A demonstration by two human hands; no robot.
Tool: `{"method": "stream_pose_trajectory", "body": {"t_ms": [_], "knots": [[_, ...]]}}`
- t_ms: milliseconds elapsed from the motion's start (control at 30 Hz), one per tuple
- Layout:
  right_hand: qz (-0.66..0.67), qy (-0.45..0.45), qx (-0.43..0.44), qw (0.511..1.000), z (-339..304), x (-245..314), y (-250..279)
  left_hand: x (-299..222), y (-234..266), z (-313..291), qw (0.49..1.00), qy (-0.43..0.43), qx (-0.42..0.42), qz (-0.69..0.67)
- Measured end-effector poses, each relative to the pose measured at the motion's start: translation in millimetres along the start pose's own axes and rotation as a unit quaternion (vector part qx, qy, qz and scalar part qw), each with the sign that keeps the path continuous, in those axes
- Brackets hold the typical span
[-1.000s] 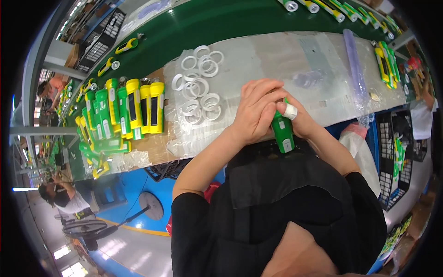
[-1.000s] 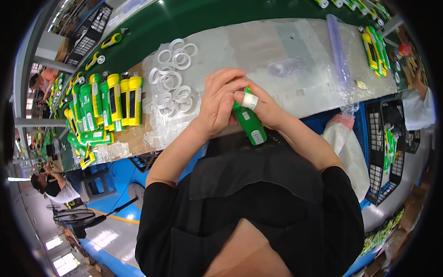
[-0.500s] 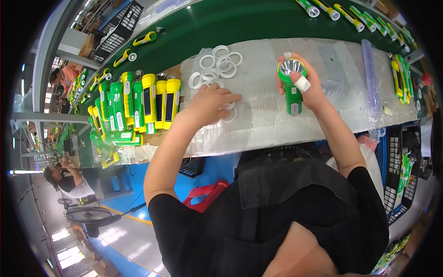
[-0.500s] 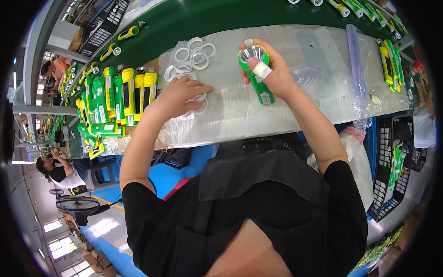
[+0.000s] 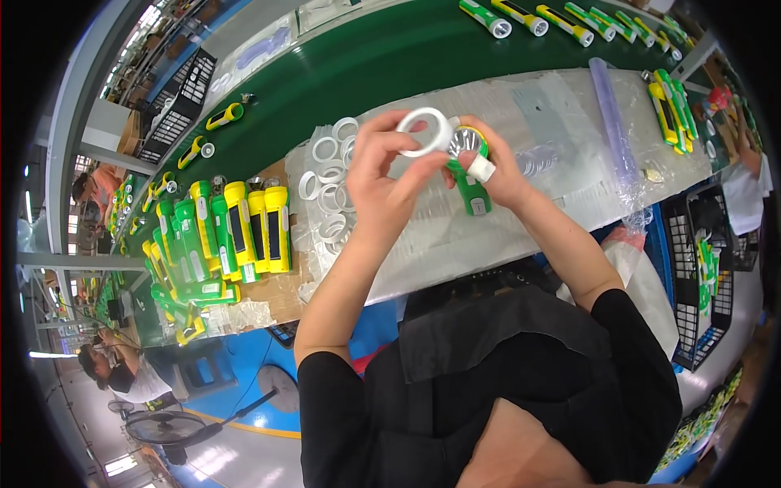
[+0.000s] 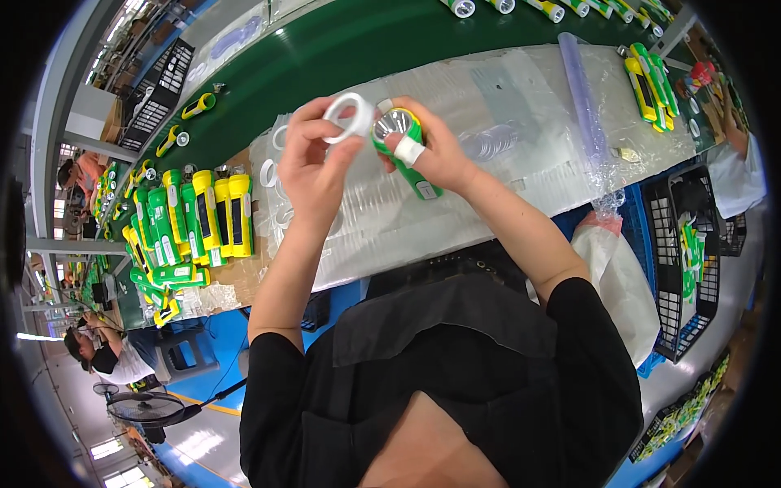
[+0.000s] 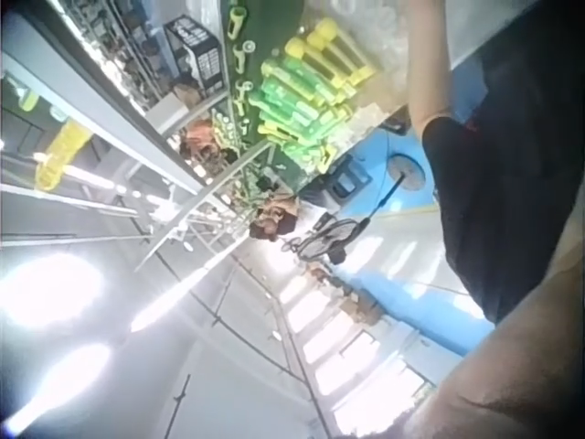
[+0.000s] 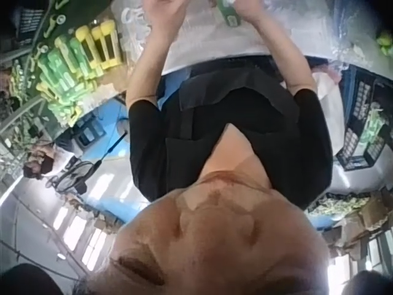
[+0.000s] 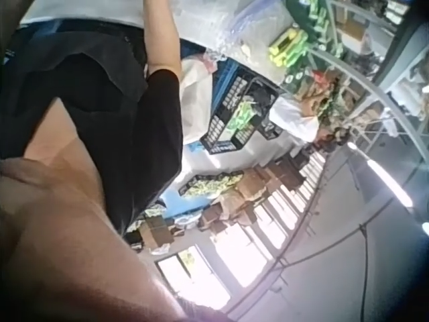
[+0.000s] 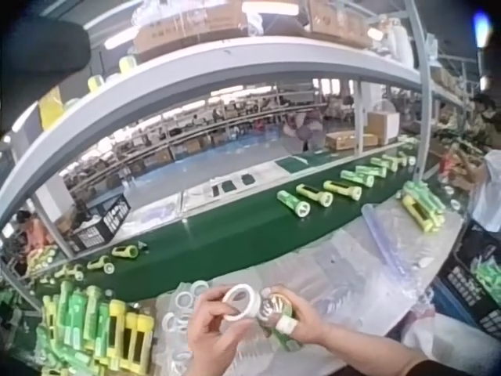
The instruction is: Manually assembling portable flashlights by attaching reflectors and lens caps to the flashlight bodies.
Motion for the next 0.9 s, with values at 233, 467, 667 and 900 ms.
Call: {"method": "stream_pose_trajectory", "body": {"t_ms": [233, 467, 667, 900], "knots": [[-0.034, 0.051, 0.01, 0.998, 0.2, 8.9, -3.4, -14.1, -19.8, 1.7, 0.994, -0.041, 0.023, 0.096], [-0.002, 0.041, 0.032, 0.999, -2.2, 3.9, 4.1, -24.6, -23.9, 2.0, 0.974, -0.057, 0.068, 0.209], [0.044, 0.134, 0.015, 0.99, -2.2, 55.6, 14.4, -29.7, -34.4, 3.3, 0.973, -0.041, 0.11, 0.2], [-0.407, 0.16, 0.149, 0.887, -6.2, 121.4, 20.1, -30.2, -65.3, 3.0, 0.972, -0.033, 0.158, 0.17]]}}
Point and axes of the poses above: each hand's wrist, its own z-axis towards the middle knuckle, its own y-axis out of the back of the hand, x = y × z, the point moved 10 cm from there along z, towards the middle knuckle, and after that the axes turned 4 degrees about y, right-handed, at the moved point
